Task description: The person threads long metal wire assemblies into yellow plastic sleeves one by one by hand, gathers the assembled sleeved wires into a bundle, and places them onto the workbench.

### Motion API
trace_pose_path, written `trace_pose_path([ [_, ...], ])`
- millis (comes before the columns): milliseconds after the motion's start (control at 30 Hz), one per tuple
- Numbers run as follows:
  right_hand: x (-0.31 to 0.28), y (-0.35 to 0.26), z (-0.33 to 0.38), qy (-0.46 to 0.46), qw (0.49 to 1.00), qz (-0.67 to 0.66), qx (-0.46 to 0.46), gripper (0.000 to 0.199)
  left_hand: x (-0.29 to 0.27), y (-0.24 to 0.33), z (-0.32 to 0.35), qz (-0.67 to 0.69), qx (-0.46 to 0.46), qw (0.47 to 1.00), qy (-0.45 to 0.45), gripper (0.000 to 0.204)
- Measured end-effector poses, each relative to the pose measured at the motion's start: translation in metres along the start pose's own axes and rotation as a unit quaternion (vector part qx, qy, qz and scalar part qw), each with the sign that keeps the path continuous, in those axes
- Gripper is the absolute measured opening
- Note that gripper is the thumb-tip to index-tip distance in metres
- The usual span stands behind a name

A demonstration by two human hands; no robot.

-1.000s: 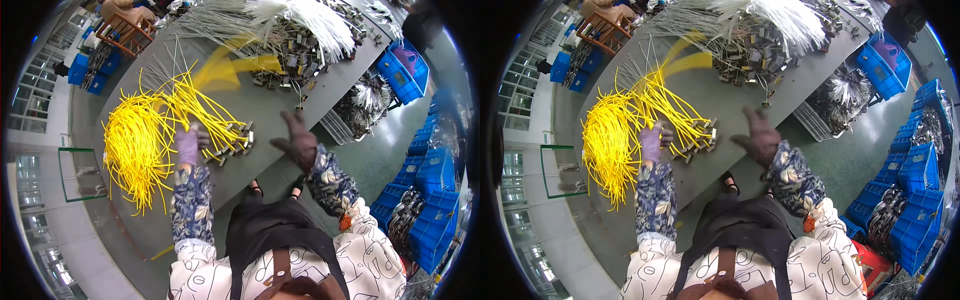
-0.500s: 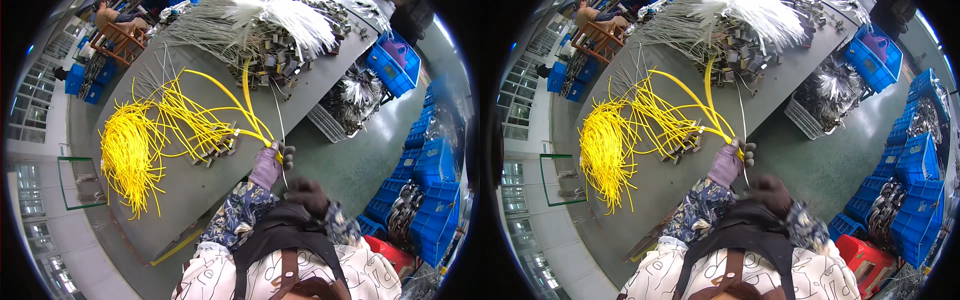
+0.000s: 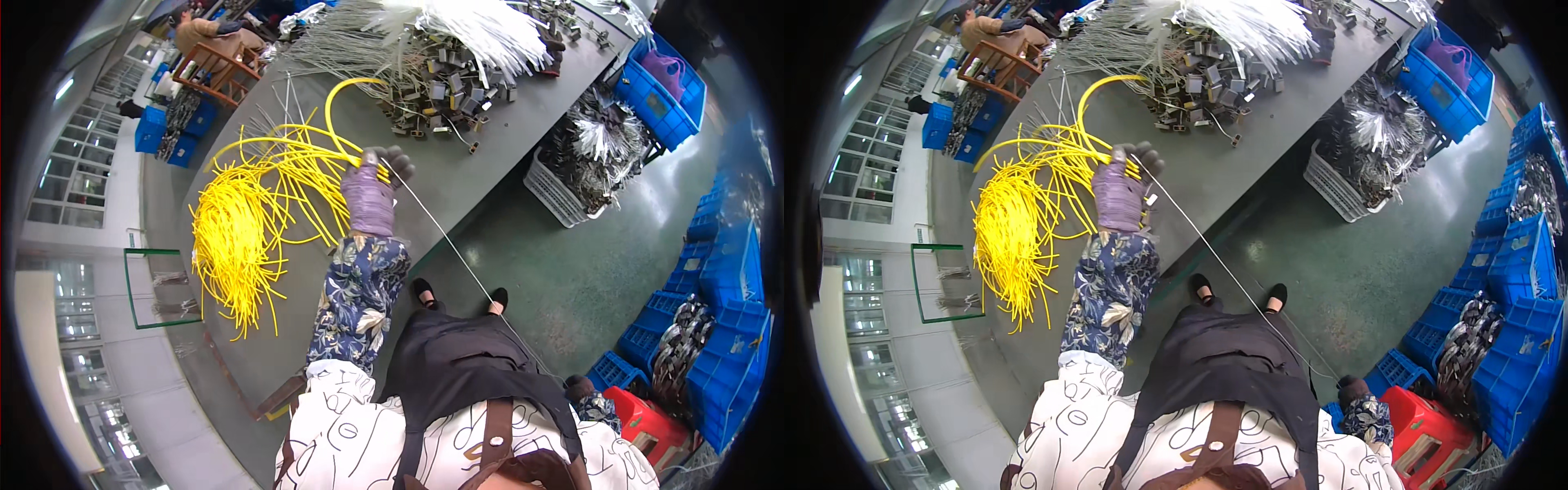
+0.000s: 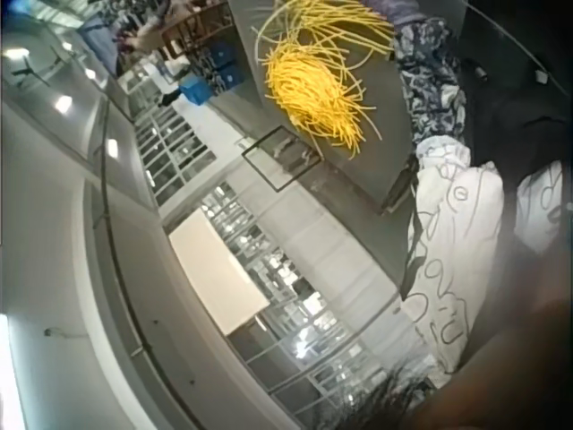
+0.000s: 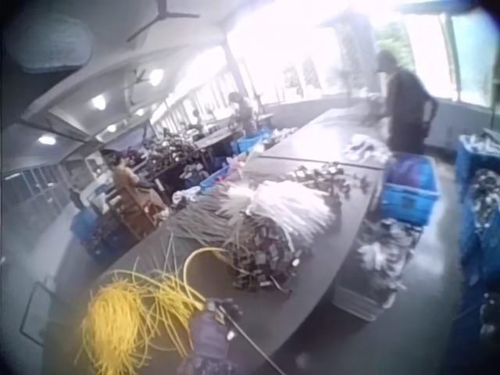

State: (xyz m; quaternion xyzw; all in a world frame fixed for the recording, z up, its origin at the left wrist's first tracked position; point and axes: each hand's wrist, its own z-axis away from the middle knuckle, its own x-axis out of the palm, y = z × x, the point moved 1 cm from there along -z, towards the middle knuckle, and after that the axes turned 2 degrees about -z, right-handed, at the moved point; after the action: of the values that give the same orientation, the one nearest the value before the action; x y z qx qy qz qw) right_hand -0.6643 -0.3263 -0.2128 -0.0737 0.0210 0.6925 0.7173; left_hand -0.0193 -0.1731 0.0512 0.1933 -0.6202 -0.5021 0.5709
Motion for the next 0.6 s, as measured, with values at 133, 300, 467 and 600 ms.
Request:
trace_pose_path([
  [133,0.000,-0.026,-0.007,0.108,0.985,0.097,-0.089,0.041,0.006,0.037,-0.009,-0.021,0.066,0.997,0.041,0.021],
  [300,-0.017,-0.043,-0.006,0.111,0.990,0.077,-0.047,0.043,0.003,0.051,-0.015,-0.066,0.078,0.992,0.077,0.019],
  [467,-0.015,-0.070,0.047,0.066,0.994,0.019,-0.089,0.040,-0.007,0.019,0.013,-0.075,-0.047,0.996,0.025,0.021],
  [600,-0.007,-0.089,0.049,0.047,0.998,-0.009,-0.045,0.039,-0.033,-0.078,0.087,-0.091,-0.166,0.963,-0.190,0.029],
])
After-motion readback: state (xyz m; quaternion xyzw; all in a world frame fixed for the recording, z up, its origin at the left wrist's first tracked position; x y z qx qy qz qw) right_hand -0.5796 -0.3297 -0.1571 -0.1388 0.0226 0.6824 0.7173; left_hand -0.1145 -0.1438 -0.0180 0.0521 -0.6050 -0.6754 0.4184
